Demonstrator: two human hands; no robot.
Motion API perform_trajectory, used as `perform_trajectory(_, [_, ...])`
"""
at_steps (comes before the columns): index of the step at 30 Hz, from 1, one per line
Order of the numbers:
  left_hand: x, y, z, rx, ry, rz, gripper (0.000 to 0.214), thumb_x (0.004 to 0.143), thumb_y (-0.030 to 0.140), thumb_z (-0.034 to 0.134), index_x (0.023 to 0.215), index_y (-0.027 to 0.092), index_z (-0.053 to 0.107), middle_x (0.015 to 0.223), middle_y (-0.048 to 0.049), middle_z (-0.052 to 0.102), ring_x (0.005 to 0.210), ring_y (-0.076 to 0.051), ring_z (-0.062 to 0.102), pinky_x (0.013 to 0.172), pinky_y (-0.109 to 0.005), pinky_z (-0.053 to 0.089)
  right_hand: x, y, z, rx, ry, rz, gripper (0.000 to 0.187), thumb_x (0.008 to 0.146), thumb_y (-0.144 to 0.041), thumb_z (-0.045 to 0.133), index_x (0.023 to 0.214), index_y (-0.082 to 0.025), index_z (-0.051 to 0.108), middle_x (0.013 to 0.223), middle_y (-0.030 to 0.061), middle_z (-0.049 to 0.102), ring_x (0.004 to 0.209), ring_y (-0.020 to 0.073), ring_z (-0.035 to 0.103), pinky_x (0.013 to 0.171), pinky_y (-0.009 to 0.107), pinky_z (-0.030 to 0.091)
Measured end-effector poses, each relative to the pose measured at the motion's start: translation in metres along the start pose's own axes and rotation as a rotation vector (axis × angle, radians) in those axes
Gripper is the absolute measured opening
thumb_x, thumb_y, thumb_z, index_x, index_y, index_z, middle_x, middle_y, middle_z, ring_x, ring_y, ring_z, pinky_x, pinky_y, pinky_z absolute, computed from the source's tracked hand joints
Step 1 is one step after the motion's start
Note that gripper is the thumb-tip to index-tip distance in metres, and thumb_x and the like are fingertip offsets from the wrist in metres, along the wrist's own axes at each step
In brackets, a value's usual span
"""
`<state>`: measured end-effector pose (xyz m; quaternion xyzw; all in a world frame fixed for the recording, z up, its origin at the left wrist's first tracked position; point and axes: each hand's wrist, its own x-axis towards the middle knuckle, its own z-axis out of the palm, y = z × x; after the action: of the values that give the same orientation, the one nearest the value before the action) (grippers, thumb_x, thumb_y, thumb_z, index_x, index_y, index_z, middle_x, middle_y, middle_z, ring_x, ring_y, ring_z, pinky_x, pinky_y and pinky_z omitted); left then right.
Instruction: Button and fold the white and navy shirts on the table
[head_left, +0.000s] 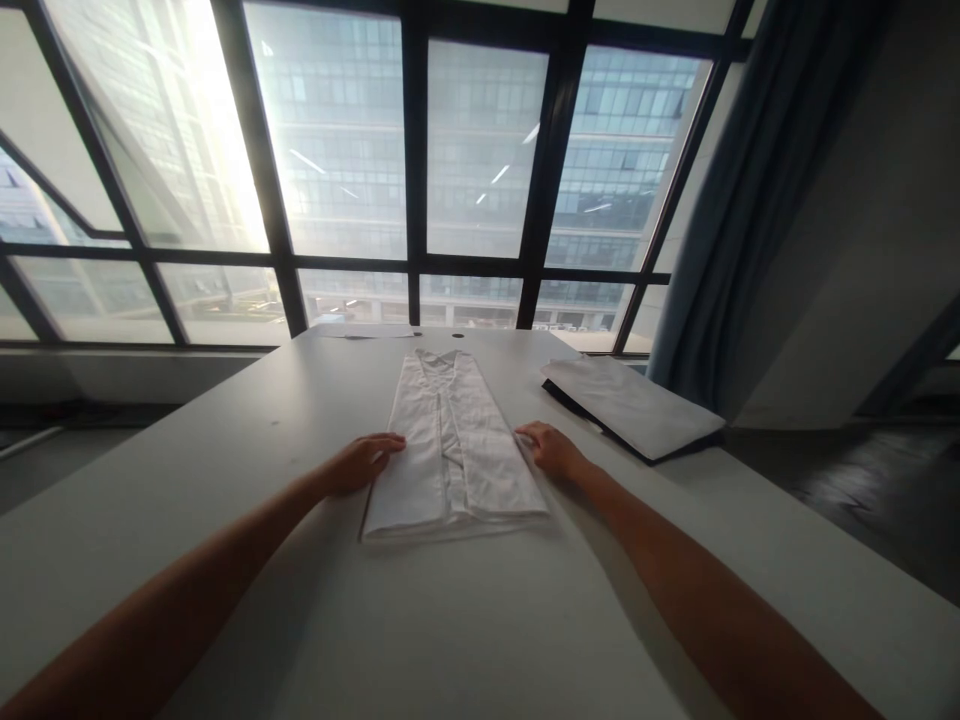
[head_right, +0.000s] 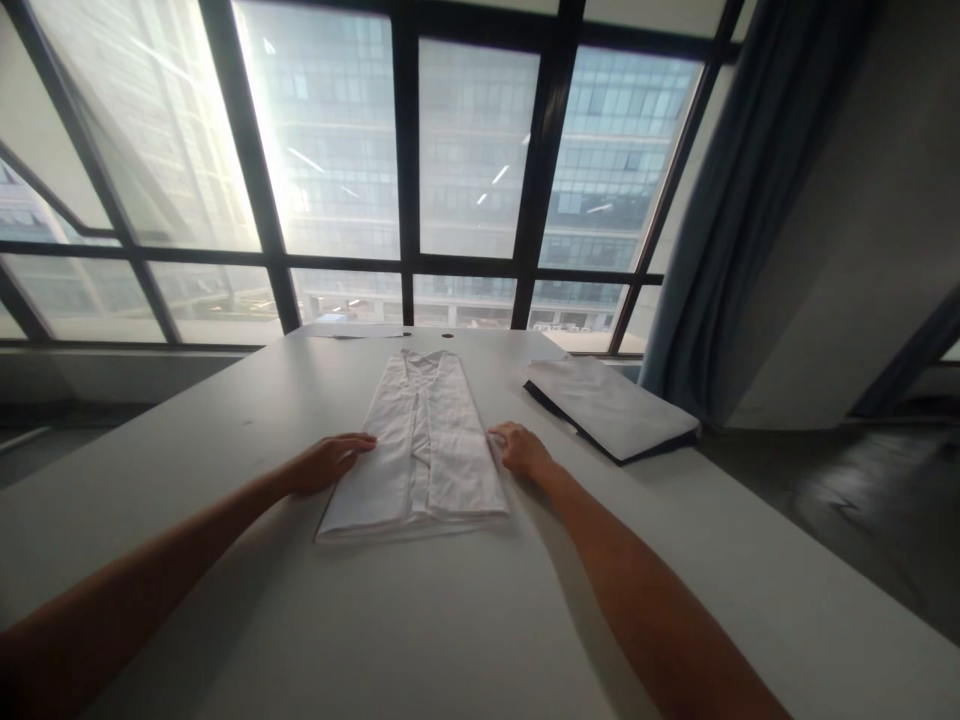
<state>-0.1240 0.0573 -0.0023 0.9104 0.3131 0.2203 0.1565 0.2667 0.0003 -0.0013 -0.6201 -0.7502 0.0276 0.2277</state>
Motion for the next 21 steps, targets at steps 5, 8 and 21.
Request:
perform_trajectory(5, [-0.008,-0.01,-0.013,-0.15,-0.116,0.009,0.045,0.077,0.02,0.051,0.119,0.02,0.068,0.139,-0.0059,0.056,0.133,-0.024,0.046,0.114,-0.04,0.034,-0.006,0.001,-0.004,0.139,-0.078,-0.205,0.047,0.072,-0.01,0.057,0.117,-0.015,0.069,0.119,0.0111,0.067,0.109,0.0245,0.062,0.099,0.033,0.046])
perform_trajectory(8, [-0.009,-0.017,-0.014,-0.129,-0.098,0.007,0.036,0.084,0.027,0.051,0.113,0.02,0.071,0.138,-0.0076,0.057,0.135,-0.025,0.045,0.114,-0.041,0.034,-0.007,-0.007,-0.007,0.238,-0.126,-0.257,0.046,0.073,-0.017,0.064,0.119,-0.018,0.069,0.122,0.0107,0.064,0.112,0.0249,0.06,0.102,0.036,0.045])
perform_trajectory(21, [-0.011,0.049,-0.052,-0.317,-0.119,-0.007,0.04,0.078,0.049,0.066,0.102,0.018,0.075,0.108,-0.0109,0.073,0.102,-0.03,0.066,0.094,-0.041,0.051,-0.023,-0.052,-0.066,0.47,-0.337,-0.177,0.036,0.077,-0.045,0.071,0.099,-0.018,0.076,0.114,0.0103,0.069,0.108,0.0269,0.061,0.099,0.042,0.045])
